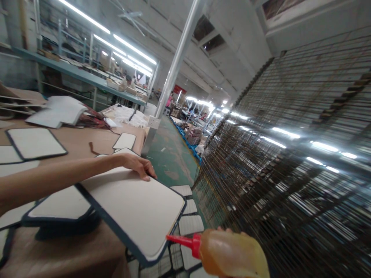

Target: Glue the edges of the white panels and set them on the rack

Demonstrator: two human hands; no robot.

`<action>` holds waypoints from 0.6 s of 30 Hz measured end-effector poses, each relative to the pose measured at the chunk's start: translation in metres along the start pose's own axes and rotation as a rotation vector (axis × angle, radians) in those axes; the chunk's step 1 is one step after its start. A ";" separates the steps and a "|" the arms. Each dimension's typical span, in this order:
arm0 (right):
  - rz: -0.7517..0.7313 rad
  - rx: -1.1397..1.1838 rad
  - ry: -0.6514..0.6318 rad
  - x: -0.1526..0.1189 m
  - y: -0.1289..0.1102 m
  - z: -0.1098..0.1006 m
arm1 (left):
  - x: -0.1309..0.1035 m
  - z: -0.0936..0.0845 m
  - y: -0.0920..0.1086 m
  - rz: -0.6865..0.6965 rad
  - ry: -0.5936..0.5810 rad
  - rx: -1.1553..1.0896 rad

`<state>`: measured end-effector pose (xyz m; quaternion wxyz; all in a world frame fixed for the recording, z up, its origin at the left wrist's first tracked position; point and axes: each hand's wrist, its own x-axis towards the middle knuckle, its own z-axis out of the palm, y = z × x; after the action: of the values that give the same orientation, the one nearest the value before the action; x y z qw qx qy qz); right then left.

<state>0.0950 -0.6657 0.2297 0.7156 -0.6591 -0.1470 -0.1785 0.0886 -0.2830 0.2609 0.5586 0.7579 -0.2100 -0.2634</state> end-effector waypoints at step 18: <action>-0.180 -0.565 -0.343 0.055 0.050 -0.081 | -0.009 -0.003 -0.001 -0.020 -0.010 -0.056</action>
<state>0.1644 -0.7463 0.2025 0.4511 -0.8360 -0.2675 -0.1612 0.0832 -0.2755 0.2623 0.5758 0.7428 -0.1979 -0.2784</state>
